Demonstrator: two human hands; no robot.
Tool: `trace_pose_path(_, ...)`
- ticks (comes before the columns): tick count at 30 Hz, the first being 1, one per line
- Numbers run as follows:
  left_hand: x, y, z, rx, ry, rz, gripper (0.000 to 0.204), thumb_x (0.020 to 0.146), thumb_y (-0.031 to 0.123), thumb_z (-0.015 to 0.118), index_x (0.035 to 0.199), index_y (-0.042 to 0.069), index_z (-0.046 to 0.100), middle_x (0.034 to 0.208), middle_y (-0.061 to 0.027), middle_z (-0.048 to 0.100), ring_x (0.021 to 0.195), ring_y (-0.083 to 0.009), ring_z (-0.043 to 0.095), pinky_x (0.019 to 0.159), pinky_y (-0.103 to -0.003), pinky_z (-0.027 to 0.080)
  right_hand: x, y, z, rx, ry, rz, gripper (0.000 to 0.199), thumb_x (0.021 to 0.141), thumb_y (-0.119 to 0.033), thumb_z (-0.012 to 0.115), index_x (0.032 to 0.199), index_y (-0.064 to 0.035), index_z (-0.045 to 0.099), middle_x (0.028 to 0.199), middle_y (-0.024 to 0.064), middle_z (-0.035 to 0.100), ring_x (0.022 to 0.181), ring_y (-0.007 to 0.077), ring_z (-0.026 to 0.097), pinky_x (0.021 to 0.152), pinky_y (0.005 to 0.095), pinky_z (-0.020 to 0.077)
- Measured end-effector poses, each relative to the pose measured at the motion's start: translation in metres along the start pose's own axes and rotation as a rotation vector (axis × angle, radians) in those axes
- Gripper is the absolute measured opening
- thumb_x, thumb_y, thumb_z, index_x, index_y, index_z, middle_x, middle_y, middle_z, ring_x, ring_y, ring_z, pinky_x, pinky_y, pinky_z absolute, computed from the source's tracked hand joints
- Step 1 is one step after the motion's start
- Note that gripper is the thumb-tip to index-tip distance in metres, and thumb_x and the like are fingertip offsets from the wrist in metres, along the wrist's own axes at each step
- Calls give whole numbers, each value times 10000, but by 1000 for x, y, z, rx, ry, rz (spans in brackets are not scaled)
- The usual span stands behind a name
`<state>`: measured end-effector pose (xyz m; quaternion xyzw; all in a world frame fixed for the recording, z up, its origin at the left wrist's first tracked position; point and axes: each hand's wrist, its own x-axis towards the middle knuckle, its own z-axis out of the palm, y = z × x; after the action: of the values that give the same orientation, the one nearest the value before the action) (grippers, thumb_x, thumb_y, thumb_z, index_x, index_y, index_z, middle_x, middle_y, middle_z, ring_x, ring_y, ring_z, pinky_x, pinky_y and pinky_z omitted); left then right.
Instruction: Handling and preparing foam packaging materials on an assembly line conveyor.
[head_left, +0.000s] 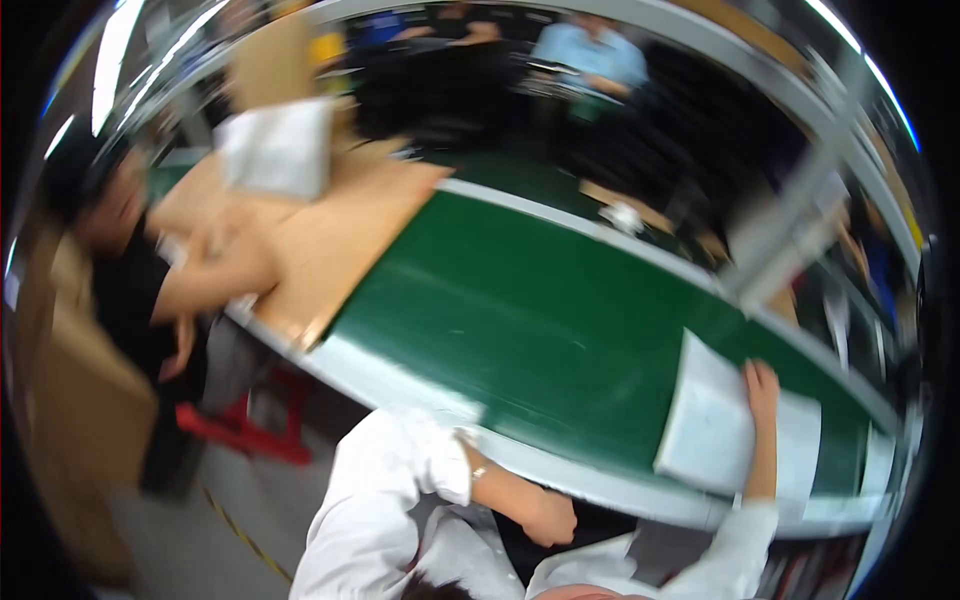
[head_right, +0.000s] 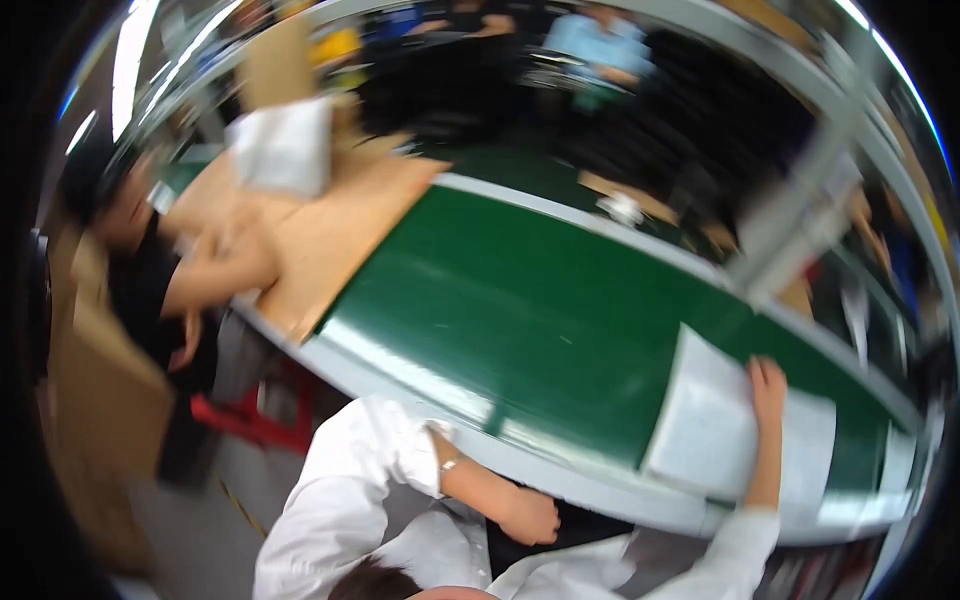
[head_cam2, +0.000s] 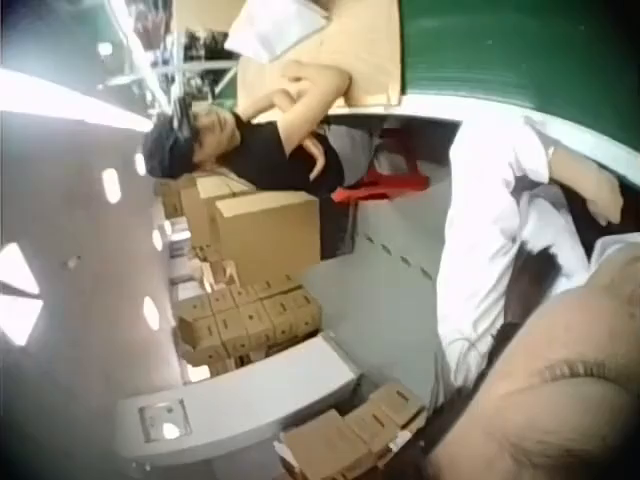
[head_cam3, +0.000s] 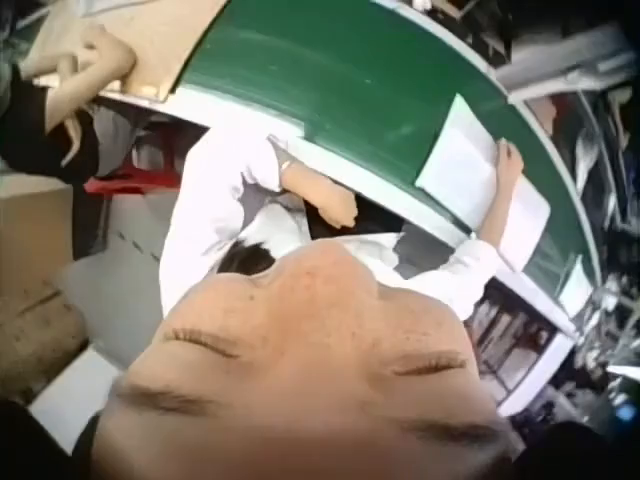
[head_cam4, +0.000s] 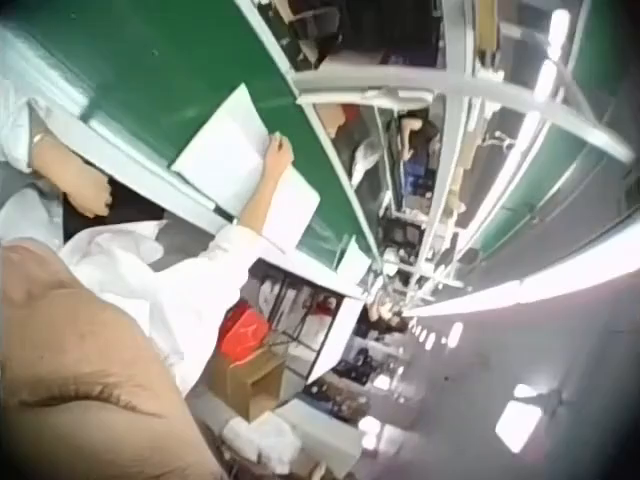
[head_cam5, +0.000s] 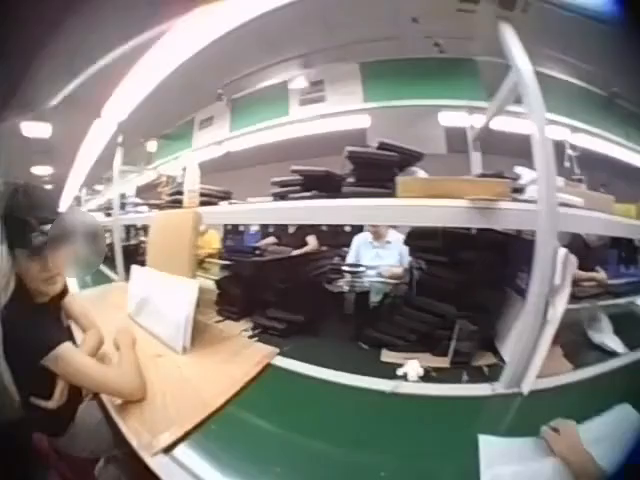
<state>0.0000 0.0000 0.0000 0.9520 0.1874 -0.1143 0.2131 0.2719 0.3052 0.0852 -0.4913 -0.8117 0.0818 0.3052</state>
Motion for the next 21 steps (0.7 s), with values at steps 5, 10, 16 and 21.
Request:
trace_pose_path(5,-1,-1,-50,-528,11,113,259,853,224,515,1028,48,587,983,-123,624,869,-326,598,751,-406,486,5,18,20,39,49,-1,259,845,-243,538,798,1,611,726,99,599,625,248,503,614,323,418)
trace_pose_path(10,20,13,-122,-576,169,218,221,869,159,510,1055,50,556,980,-100,586,861,-296,577,745,-375,466,-1,19,18,22,10,223,220,832,-235,556,798,-38,650,772,79,646,696,253,579,674,332,467)
trace_pose_path(16,76,-29,-179,42,734,130,177,811,161,551,968,83,577,874,-82,563,805,-244,563,744,-336,419,-5,8,16,84,-18,246,235,830,-227,554,808,-14,651,759,91,644,668,258,567,653,334,459)
trace_pose_path(21,109,-107,-195,348,824,-238,182,792,131,570,965,73,571,977,-49,558,860,-240,541,761,-343,422,6,1,23,209,-82,212,255,840,-263,557,802,-33,660,726,70,640,643,210,558,634,310,457)
